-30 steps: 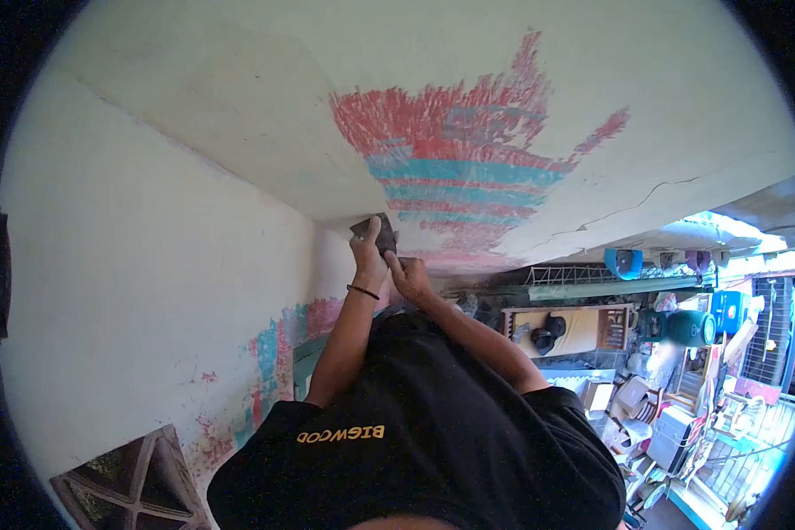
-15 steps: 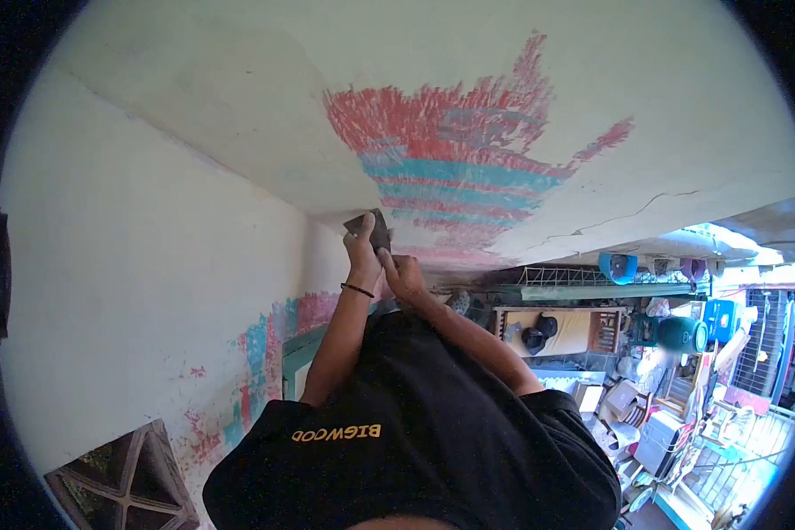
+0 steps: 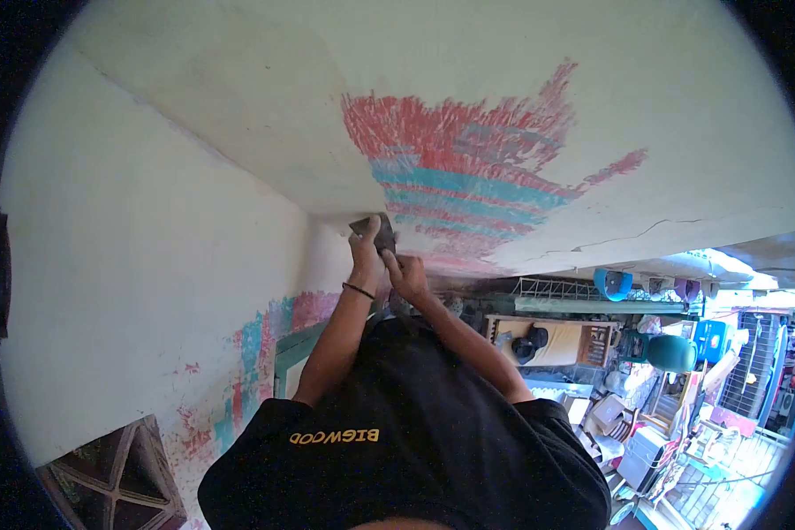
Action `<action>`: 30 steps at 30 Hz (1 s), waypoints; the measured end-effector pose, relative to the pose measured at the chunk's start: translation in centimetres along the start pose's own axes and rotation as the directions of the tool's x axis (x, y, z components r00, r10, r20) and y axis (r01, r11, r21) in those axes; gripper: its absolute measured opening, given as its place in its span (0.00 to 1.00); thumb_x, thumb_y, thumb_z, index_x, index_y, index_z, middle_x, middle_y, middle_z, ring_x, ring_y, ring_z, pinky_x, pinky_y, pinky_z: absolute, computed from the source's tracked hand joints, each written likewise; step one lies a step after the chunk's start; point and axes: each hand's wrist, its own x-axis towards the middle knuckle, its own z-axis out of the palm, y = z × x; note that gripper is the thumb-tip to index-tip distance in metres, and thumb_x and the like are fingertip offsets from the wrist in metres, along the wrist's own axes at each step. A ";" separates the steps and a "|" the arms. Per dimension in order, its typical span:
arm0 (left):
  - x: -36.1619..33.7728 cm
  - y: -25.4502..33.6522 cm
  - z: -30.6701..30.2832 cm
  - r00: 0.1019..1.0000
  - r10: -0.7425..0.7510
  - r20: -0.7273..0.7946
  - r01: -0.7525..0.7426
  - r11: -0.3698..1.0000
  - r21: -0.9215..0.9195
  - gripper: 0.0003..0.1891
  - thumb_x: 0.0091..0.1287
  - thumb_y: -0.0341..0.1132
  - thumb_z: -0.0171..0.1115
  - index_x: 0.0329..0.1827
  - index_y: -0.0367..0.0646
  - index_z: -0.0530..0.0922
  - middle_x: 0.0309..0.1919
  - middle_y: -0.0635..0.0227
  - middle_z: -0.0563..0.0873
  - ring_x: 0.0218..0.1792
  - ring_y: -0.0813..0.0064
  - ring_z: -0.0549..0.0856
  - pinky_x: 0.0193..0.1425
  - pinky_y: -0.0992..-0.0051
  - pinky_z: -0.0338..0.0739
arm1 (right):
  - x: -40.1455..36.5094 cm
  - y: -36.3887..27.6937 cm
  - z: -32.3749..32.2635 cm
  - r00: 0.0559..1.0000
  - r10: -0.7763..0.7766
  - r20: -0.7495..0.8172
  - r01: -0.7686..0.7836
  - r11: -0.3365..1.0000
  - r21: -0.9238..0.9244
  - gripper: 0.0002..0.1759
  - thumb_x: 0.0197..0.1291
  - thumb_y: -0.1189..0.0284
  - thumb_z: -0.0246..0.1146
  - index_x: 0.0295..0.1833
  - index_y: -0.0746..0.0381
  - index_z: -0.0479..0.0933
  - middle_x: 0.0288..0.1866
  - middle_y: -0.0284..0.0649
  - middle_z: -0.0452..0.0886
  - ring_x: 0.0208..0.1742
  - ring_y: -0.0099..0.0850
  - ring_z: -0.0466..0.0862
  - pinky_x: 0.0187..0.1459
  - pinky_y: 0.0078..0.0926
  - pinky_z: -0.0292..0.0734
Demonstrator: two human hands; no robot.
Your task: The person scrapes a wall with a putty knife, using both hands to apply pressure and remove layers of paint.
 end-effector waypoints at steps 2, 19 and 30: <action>-0.9 -0.2 -0.9 1.000 0.010 -0.012 -0.009 0.998 0.055 0.19 0.61 0.40 0.76 0.46 0.40 0.77 0.35 0.66 0.83 0.27 0.69 0.85 0.31 0.67 0.86 | -0.2 0.0 0.9 0.997 0.077 0.002 -0.077 0.996 0.034 0.37 0.73 0.49 0.55 0.23 0.73 0.74 0.13 0.49 0.67 0.19 0.26 0.69 0.24 0.41 0.67; 0.8 0.5 0.1 0.997 0.040 0.067 -0.045 0.997 0.069 0.18 0.62 0.41 0.76 0.44 0.39 0.79 0.34 0.67 0.83 0.26 0.71 0.84 0.30 0.71 0.84 | 1.0 -2.2 0.2 0.997 0.007 -0.076 -0.004 0.999 0.042 0.36 0.73 0.50 0.56 0.22 0.73 0.73 0.15 0.55 0.66 0.18 0.31 0.68 0.25 0.45 0.65; 1.4 -0.7 -1.2 0.994 -0.011 0.108 0.004 0.998 0.065 0.19 0.65 0.45 0.73 0.46 0.41 0.78 0.35 0.69 0.82 0.31 0.72 0.84 0.32 0.70 0.84 | 0.7 -1.2 -0.2 0.993 0.101 0.063 -0.105 0.992 0.065 0.34 0.72 0.50 0.57 0.25 0.71 0.77 0.16 0.48 0.74 0.22 0.28 0.76 0.28 0.39 0.71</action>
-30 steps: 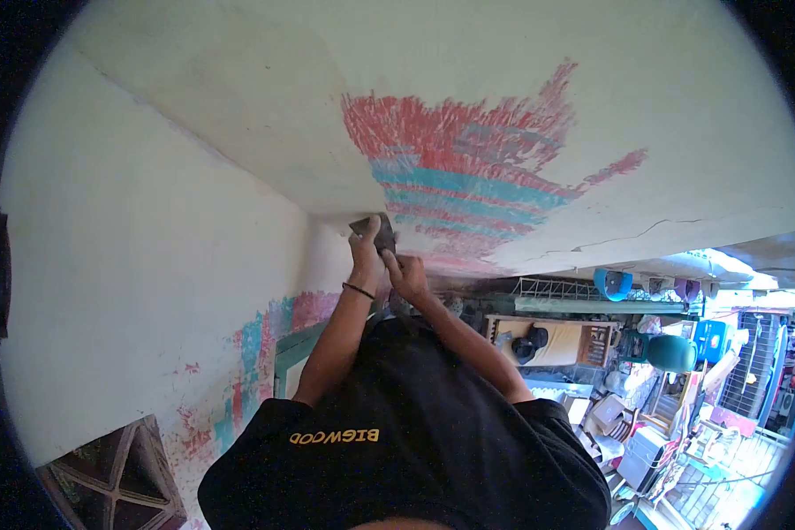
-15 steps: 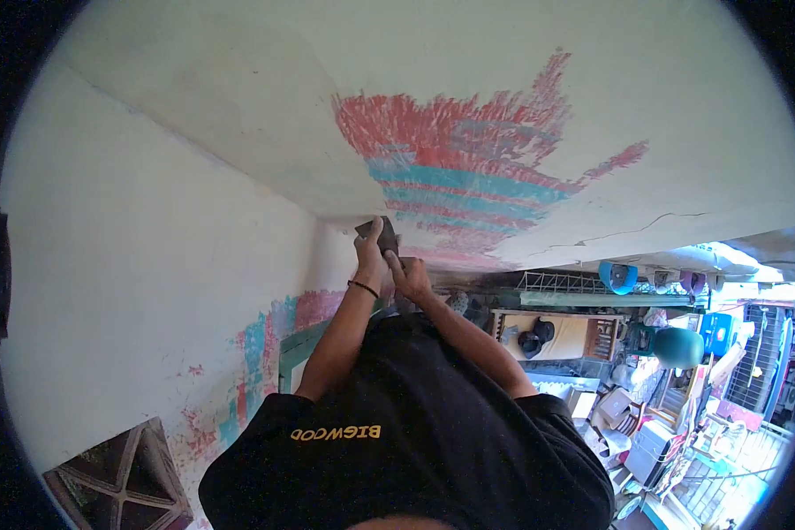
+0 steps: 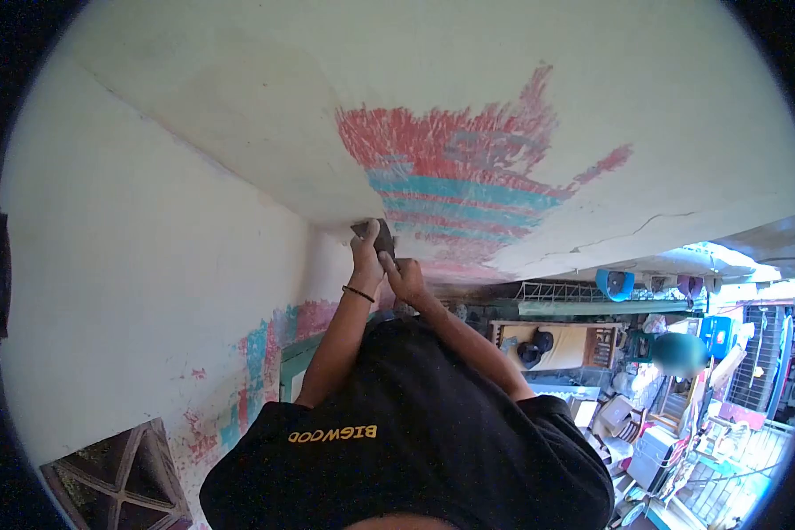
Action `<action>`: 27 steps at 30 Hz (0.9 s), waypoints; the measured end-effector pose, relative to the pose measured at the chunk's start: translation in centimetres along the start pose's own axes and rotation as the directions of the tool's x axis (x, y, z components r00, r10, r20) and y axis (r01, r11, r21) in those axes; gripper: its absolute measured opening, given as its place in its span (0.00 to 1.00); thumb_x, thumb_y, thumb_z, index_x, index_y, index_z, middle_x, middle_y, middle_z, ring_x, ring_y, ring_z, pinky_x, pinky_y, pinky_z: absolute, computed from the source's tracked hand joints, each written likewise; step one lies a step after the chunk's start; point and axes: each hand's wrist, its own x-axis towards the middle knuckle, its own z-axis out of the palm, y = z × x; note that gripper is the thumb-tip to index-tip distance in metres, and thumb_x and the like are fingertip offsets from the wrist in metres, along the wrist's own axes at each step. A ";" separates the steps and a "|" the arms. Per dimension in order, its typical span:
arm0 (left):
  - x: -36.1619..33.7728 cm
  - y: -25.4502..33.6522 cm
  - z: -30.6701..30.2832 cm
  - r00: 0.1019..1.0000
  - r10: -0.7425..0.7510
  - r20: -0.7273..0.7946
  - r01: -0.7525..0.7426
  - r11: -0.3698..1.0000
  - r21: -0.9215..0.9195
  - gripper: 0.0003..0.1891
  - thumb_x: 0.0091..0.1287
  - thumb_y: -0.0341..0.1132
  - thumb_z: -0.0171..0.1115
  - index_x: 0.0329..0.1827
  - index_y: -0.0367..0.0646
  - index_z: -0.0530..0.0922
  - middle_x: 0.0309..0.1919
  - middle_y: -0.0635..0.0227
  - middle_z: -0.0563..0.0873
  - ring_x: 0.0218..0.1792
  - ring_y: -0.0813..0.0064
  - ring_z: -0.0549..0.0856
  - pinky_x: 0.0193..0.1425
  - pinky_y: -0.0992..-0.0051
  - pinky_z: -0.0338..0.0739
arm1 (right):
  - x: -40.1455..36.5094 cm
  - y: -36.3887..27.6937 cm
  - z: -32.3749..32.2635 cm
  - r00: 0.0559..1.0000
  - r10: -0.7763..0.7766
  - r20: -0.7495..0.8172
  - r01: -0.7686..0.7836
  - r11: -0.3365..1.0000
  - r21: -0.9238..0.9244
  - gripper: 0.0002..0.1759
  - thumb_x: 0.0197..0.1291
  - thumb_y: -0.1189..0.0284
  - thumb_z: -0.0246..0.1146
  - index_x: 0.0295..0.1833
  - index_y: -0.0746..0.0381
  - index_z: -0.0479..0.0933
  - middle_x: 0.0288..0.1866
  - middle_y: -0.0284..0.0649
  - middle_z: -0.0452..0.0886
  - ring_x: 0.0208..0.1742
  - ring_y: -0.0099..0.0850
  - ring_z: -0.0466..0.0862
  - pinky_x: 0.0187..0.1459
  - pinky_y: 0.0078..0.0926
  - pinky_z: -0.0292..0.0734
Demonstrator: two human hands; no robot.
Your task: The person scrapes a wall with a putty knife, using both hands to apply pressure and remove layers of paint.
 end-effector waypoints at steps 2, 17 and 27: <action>0.1 -0.5 -0.7 0.991 -0.097 0.092 0.107 0.989 -0.106 0.19 0.66 0.46 0.72 0.48 0.42 0.78 0.36 0.71 0.82 0.32 0.74 0.84 0.36 0.71 0.83 | 0.0 -0.3 -1.2 0.998 -0.014 0.057 0.017 0.999 -0.045 0.33 0.70 0.49 0.59 0.28 0.72 0.78 0.17 0.45 0.75 0.23 0.27 0.75 0.28 0.38 0.70; -5.2 6.4 5.7 0.900 0.026 0.436 0.121 0.945 -0.305 0.14 0.73 0.40 0.63 0.54 0.40 0.76 0.42 0.70 0.84 0.44 0.77 0.85 0.50 0.73 0.82 | -5.6 -11.6 -7.2 0.929 -0.363 -0.070 0.369 0.920 0.128 0.23 0.65 0.81 0.59 0.64 0.71 0.65 0.25 0.38 0.75 0.26 0.24 0.75 0.31 0.25 0.71; -5.4 6.7 6.5 0.916 0.099 0.388 0.029 0.950 -0.310 0.14 0.73 0.36 0.61 0.56 0.37 0.76 0.44 0.67 0.85 0.45 0.77 0.85 0.49 0.76 0.81 | -7.4 -13.6 -8.7 0.935 -0.351 -0.047 0.353 0.935 0.037 0.30 0.67 0.82 0.58 0.74 0.73 0.62 0.37 0.50 0.84 0.36 0.28 0.84 0.42 0.27 0.80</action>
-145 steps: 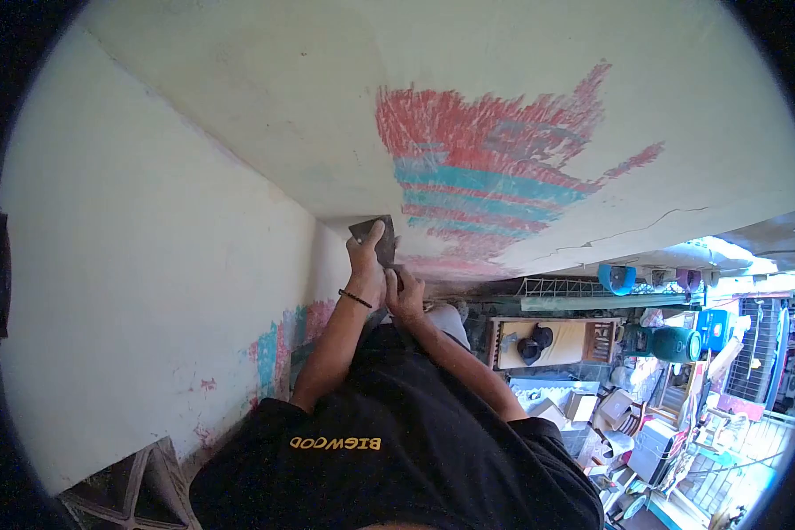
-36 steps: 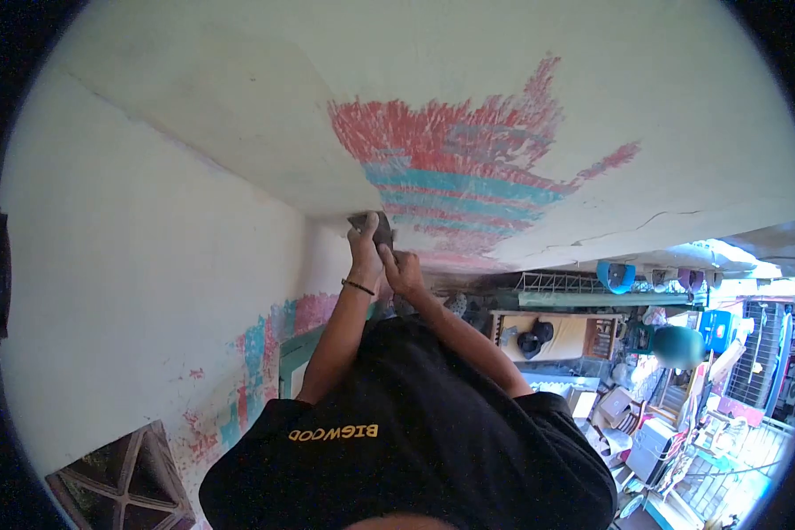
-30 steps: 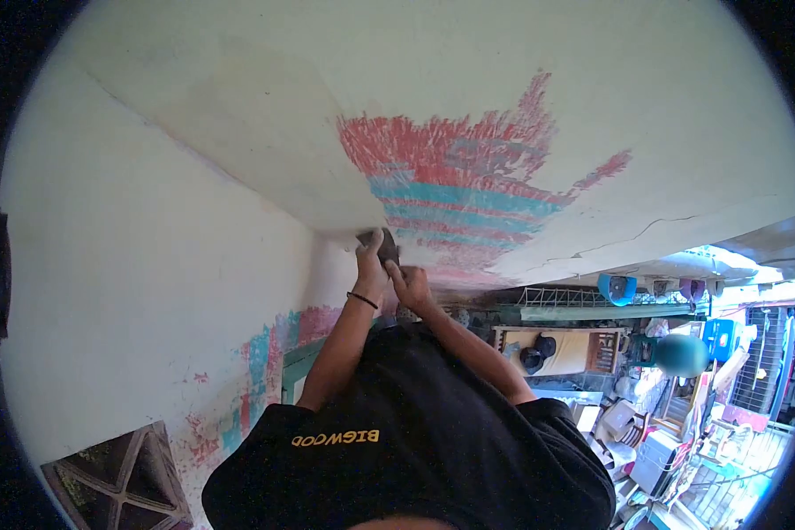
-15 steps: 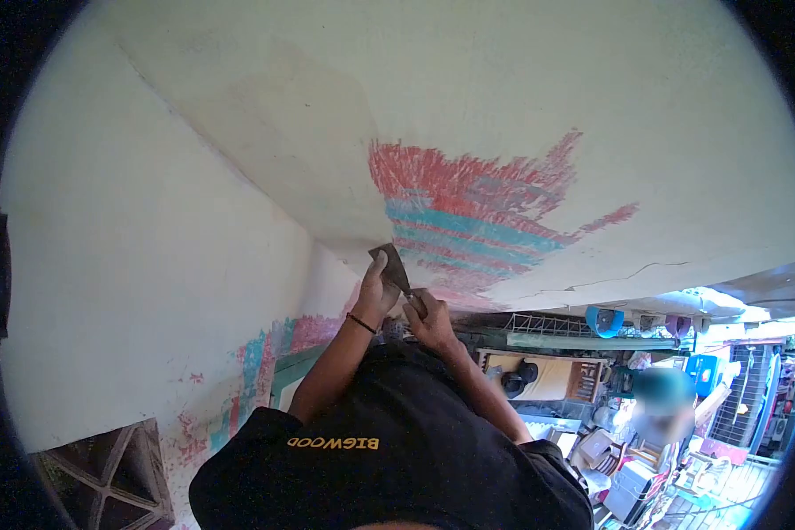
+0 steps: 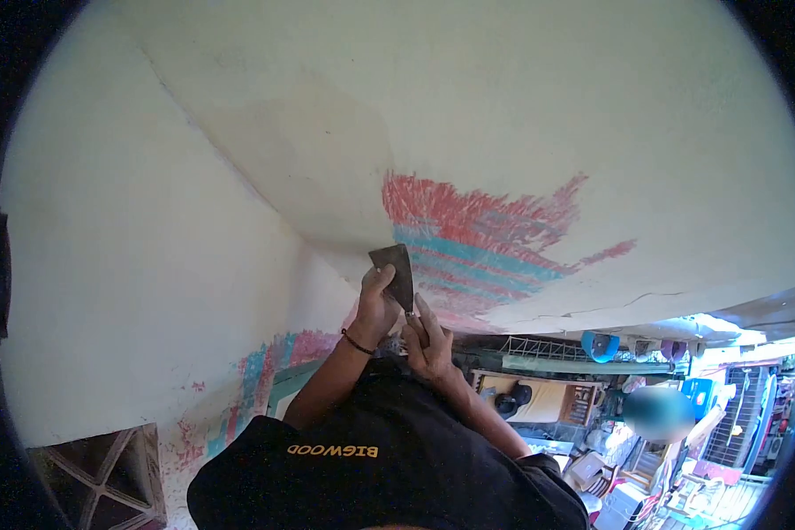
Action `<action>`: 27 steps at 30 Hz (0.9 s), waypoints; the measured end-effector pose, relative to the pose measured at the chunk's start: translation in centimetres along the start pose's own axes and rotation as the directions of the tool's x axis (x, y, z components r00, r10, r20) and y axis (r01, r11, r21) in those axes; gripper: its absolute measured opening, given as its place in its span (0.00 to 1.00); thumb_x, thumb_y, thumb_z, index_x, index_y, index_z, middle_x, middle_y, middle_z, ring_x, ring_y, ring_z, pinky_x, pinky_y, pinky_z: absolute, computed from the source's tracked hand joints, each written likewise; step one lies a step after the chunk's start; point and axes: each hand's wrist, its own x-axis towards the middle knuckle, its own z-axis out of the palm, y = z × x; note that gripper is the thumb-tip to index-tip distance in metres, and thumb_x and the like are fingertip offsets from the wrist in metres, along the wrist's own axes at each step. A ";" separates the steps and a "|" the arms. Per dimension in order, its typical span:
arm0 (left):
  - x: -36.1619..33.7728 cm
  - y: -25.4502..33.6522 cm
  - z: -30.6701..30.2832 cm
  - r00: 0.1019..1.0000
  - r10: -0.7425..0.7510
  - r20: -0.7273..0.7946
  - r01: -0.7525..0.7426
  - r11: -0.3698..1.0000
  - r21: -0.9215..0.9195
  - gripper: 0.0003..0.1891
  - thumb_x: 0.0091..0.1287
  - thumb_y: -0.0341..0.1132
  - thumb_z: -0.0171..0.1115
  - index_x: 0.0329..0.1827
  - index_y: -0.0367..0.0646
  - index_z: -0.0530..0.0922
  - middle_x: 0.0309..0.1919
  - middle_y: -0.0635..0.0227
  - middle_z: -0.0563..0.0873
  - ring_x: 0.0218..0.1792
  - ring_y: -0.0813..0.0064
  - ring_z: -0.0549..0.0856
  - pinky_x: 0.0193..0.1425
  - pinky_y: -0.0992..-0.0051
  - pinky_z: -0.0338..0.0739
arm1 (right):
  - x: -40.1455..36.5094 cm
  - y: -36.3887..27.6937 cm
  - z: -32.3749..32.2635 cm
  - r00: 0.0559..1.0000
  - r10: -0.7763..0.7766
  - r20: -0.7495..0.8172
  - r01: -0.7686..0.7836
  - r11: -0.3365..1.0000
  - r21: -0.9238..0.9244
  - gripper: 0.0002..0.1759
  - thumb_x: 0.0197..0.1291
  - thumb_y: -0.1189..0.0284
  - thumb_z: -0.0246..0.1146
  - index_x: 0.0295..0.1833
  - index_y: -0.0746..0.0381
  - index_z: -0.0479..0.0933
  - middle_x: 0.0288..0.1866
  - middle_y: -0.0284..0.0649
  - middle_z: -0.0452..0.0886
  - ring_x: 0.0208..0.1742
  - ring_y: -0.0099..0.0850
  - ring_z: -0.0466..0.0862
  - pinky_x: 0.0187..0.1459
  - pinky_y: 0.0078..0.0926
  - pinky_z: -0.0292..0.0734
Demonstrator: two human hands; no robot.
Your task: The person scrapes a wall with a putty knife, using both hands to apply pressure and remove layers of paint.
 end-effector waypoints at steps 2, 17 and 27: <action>-0.1 0.8 1.3 0.998 0.049 0.028 -0.048 0.999 -0.020 0.14 0.73 0.37 0.62 0.54 0.38 0.77 0.44 0.65 0.85 0.43 0.75 0.86 0.47 0.75 0.81 | 1.4 -2.1 -0.4 0.995 -0.101 0.010 0.101 0.995 0.017 0.29 0.67 0.82 0.57 0.74 0.71 0.64 0.39 0.53 0.84 0.37 0.31 0.85 0.43 0.28 0.80; -0.1 4.0 4.9 0.977 0.081 -0.197 -0.035 0.973 0.228 0.10 0.70 0.35 0.66 0.48 0.39 0.79 0.36 0.67 0.86 0.31 0.76 0.86 0.35 0.74 0.84 | 1.2 -5.9 1.0 0.985 0.055 0.166 -0.051 0.998 -0.026 0.36 0.67 0.79 0.55 0.78 0.75 0.52 0.37 0.48 0.82 0.37 0.35 0.87 0.41 0.28 0.79; 0.1 6.2 7.4 0.964 0.213 -0.162 -0.136 0.911 0.390 0.10 0.68 0.32 0.67 0.46 0.36 0.79 0.33 0.66 0.85 0.28 0.75 0.86 0.33 0.75 0.83 | 1.4 -5.2 2.3 0.995 -0.096 0.031 0.094 0.995 0.045 0.36 0.64 0.80 0.55 0.77 0.76 0.54 0.25 0.40 0.76 0.26 0.26 0.81 0.32 0.24 0.75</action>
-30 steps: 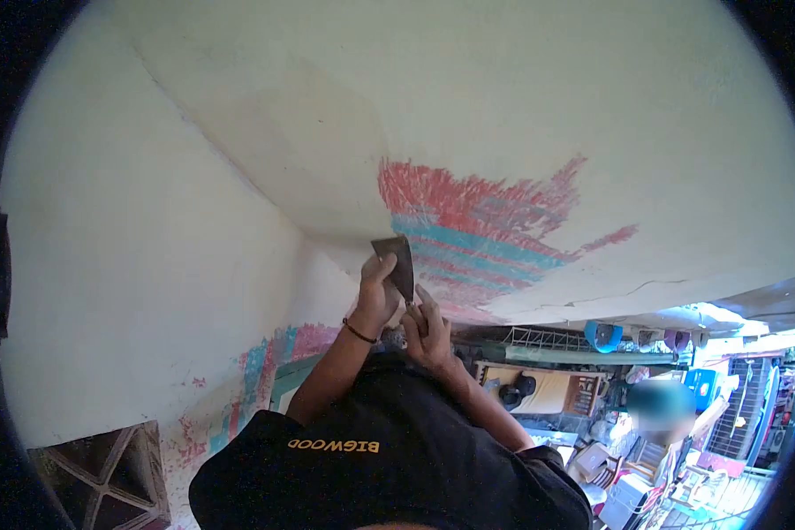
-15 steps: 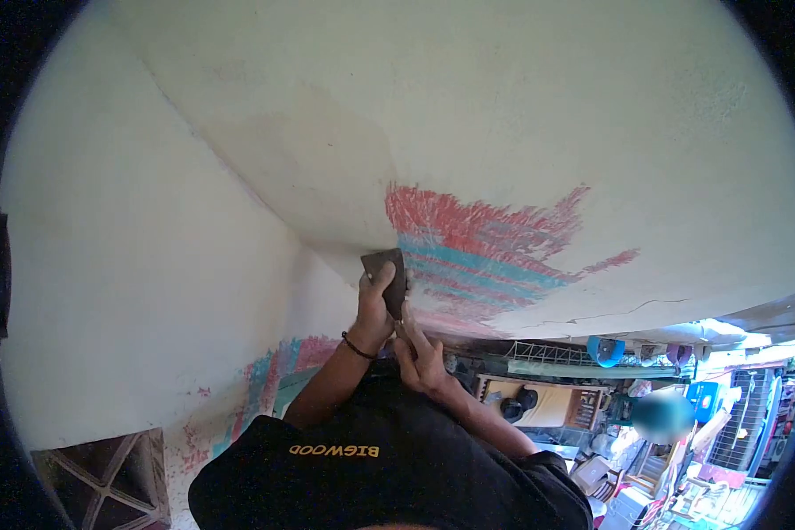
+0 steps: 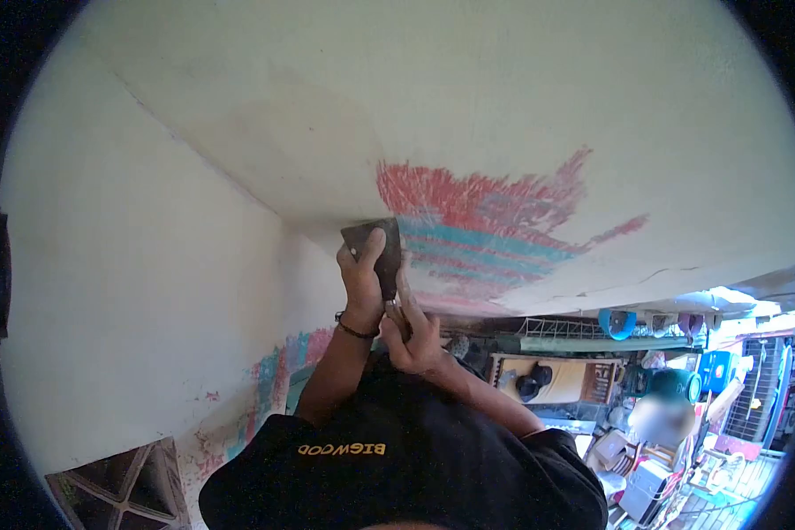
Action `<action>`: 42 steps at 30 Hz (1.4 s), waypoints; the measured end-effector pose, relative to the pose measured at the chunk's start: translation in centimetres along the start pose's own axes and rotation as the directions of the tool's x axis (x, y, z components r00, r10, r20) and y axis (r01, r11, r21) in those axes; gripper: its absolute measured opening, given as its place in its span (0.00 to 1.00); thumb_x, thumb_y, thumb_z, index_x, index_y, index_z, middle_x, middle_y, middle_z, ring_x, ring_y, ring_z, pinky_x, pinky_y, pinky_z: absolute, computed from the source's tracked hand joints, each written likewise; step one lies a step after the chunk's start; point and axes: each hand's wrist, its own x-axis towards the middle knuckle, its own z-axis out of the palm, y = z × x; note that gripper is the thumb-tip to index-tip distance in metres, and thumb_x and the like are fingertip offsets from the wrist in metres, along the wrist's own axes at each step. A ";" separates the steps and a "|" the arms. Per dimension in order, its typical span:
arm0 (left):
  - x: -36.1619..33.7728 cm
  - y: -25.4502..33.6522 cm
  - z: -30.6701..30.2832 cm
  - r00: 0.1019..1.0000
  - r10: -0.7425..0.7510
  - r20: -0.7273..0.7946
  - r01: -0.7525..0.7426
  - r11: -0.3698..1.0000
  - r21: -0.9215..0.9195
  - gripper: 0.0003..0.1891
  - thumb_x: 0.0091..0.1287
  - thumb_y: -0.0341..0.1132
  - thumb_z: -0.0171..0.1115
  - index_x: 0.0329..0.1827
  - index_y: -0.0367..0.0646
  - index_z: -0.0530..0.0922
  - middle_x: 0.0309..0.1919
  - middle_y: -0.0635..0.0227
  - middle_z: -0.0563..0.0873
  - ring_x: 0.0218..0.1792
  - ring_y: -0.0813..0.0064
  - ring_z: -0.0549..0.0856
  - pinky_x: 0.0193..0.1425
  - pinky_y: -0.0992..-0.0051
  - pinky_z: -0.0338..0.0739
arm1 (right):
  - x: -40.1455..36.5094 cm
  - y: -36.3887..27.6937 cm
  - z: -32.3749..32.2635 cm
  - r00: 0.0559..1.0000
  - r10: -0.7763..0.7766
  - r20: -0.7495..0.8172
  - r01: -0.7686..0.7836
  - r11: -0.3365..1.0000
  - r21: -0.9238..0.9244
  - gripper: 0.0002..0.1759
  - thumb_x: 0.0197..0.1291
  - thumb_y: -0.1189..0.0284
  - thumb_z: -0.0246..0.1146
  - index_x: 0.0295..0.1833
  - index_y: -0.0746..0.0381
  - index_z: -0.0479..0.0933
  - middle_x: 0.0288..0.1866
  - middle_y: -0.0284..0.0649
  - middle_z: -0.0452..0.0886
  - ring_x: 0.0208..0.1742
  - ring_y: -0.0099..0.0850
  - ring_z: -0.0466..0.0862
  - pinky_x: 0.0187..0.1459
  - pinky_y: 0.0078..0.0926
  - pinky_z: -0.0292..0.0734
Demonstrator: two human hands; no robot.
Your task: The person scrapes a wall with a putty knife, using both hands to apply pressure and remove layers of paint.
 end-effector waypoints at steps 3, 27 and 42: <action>-0.3 -0.5 0.0 0.997 -0.047 -0.053 0.042 0.994 -0.097 0.10 0.68 0.32 0.67 0.46 0.36 0.79 0.32 0.66 0.85 0.26 0.75 0.85 0.31 0.75 0.82 | 0.4 0.2 0.6 0.996 -0.072 -0.044 0.070 0.997 -0.034 0.37 0.64 0.80 0.56 0.77 0.77 0.54 0.23 0.38 0.74 0.24 0.23 0.77 0.30 0.23 0.72; 0.1 -2.3 -2.9 0.996 -0.086 0.028 0.087 0.995 -0.047 0.12 0.69 0.39 0.66 0.45 0.39 0.80 0.32 0.68 0.85 0.26 0.74 0.84 0.31 0.76 0.80 | -1.2 3.5 3.3 0.974 -0.090 -0.208 0.070 0.992 -0.101 0.35 0.62 0.79 0.56 0.76 0.75 0.59 0.24 0.36 0.78 0.25 0.17 0.76 0.29 0.18 0.72; 0.2 -2.4 -2.8 0.999 -0.048 -0.007 0.047 0.998 -0.035 0.13 0.69 0.39 0.66 0.46 0.36 0.79 0.32 0.65 0.85 0.25 0.72 0.85 0.29 0.74 0.81 | -1.4 1.9 3.5 0.968 -0.065 -0.241 0.048 0.996 -0.076 0.32 0.61 0.79 0.57 0.72 0.77 0.65 0.28 0.50 0.84 0.25 0.23 0.82 0.31 0.22 0.77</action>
